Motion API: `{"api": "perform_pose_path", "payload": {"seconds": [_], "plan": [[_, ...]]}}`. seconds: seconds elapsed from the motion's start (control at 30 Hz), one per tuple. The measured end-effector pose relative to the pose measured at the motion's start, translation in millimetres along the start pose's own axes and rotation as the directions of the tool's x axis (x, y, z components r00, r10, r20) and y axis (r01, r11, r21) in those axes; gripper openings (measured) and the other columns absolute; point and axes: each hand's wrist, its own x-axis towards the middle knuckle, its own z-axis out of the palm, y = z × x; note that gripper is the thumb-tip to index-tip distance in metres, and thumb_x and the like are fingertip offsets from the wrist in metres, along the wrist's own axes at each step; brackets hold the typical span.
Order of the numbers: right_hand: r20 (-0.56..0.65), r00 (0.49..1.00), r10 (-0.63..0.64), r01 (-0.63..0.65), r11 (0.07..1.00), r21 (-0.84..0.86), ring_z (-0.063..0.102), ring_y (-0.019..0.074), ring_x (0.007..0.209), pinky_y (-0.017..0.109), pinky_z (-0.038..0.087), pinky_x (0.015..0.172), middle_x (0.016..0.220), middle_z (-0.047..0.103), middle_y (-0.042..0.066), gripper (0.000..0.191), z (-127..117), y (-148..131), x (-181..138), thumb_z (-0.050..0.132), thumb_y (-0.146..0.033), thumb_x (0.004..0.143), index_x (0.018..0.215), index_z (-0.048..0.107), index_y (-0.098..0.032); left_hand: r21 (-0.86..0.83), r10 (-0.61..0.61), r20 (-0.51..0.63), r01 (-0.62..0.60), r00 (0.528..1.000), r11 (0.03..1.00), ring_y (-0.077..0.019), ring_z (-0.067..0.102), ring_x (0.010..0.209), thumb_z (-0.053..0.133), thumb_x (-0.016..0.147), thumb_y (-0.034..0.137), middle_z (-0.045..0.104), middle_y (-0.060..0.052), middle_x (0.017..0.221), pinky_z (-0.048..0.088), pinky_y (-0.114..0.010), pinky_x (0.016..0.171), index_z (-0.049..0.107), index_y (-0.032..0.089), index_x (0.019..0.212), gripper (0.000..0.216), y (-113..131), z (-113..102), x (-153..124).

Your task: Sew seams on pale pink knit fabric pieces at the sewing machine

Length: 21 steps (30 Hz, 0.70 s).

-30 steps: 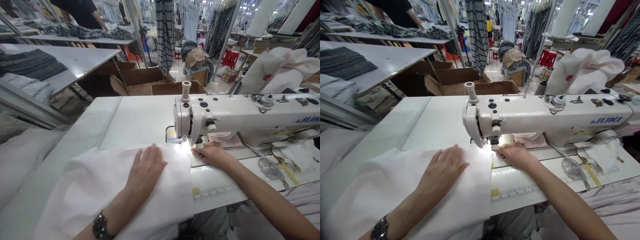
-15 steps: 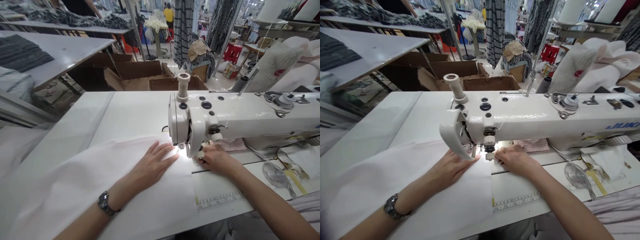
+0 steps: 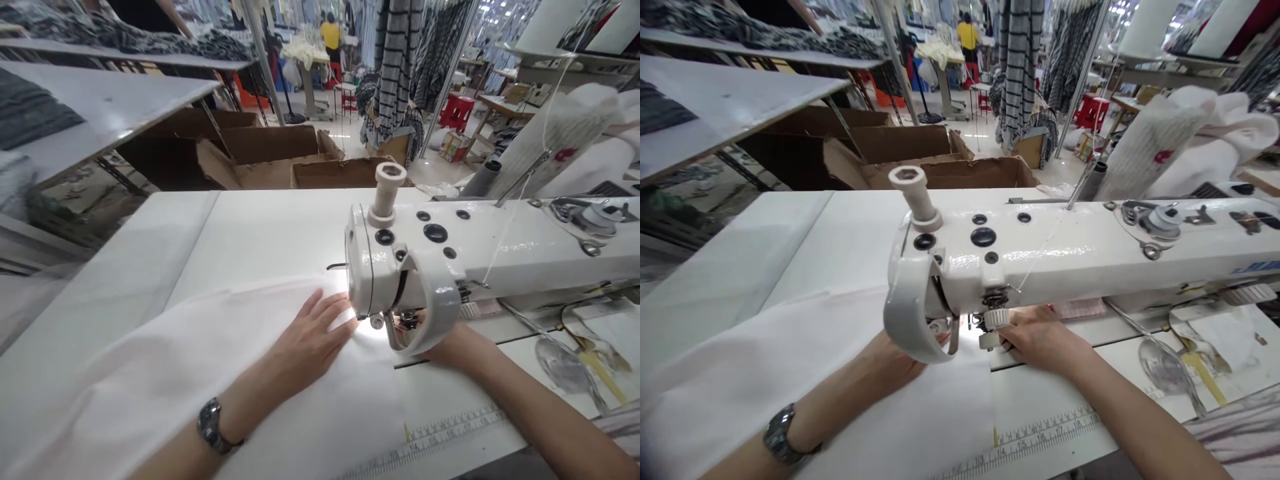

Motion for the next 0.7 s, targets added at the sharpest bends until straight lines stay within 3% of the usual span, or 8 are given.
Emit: {"api": "perform_pose_path", "payload": {"seconds": [0.2,0.37,0.43,0.5,0.6,0.67,0.7], "plan": [[-0.069,0.998,0.007,-0.009,0.999,-0.035,0.06,0.0168,0.08,0.026,0.042,0.07,0.09,0.069,0.005,0.018,-3,-2,-1,0.052,-0.02,0.091,0.102,0.065,-0.022,-0.003,-0.046,0.02,0.047,0.999,0.999,-0.0278,0.052,0.123,0.039,0.097,0.015,0.064,-0.012,0.117,0.038,-0.056,0.107,0.063,0.019,0.103,0.025,-3,-3,4],[-0.115,0.993,-0.01,-0.004,0.992,-0.123,0.06,0.0171,0.076,0.027,0.04,0.068,0.089,0.069,0.007,0.015,-13,-6,5,0.051,-0.016,0.091,0.093,0.065,-0.017,0.067,-0.154,0.064,0.15,0.986,0.986,-0.0349,0.047,0.129,0.041,0.096,0.018,0.059,-0.015,0.128,0.03,-0.071,0.105,0.064,0.021,0.11,0.027,6,-7,7],[-0.133,0.991,-0.01,-0.008,0.991,-0.136,0.059,0.0167,0.069,0.027,0.037,0.06,0.081,0.067,0.007,0.021,-17,-20,-2,0.045,-0.013,0.093,0.093,0.065,-0.016,0.059,-0.194,0.088,0.189,0.977,0.98,-0.0369,0.045,0.131,0.043,0.096,0.022,0.055,-0.016,0.134,0.031,-0.072,0.103,0.063,0.021,0.115,0.027,22,-11,0],[-0.177,0.982,-0.067,0.04,0.987,-0.153,0.056,0.0163,0.063,0.027,0.033,0.055,0.073,0.064,0.005,0.026,-18,-42,-17,0.04,-0.013,0.096,0.105,0.064,-0.017,-0.002,-0.141,0.117,0.142,0.983,0.99,-0.0364,0.044,0.133,0.048,0.096,0.028,0.052,-0.017,0.139,0.032,-0.069,0.105,0.06,0.021,0.123,0.03,39,-18,-13],[-0.27,0.94,-0.208,0.171,0.973,-0.154,0.056,0.0158,0.059,0.028,0.036,0.054,0.073,0.063,0.002,0.034,-5,-83,-51,0.04,-0.019,0.099,0.132,0.05,-0.017,-0.084,-0.045,0.113,0.055,0.993,0.995,-0.0272,0.047,0.132,0.048,0.096,0.03,0.055,-0.014,0.138,0.034,-0.056,0.112,0.055,0.023,0.128,0.033,44,-38,-39],[-0.31,0.925,-0.221,0.193,0.974,-0.117,0.059,0.0163,0.059,0.029,0.041,0.055,0.075,0.064,0.002,0.036,11,-107,-71,0.04,-0.016,0.098,0.133,0.048,-0.014,0.011,-0.201,0.042,0.201,0.979,0.98,-0.024,0.05,0.129,0.042,0.098,0.026,0.058,-0.013,0.135,0.034,-0.051,0.113,0.058,0.023,0.123,0.03,26,-52,-58],[-0.329,0.922,-0.204,0.184,0.979,-0.092,0.06,0.0161,0.058,0.029,0.042,0.054,0.074,0.065,0.002,0.034,19,-116,-79,0.041,-0.015,0.097,0.13,0.05,-0.012,0.106,-0.343,-0.025,0.344,0.939,0.933,-0.026,0.05,0.129,0.04,0.097,0.027,0.058,-0.015,0.134,0.034,-0.054,0.111,0.06,0.021,0.117,0.029,12,-59,-68]]}}
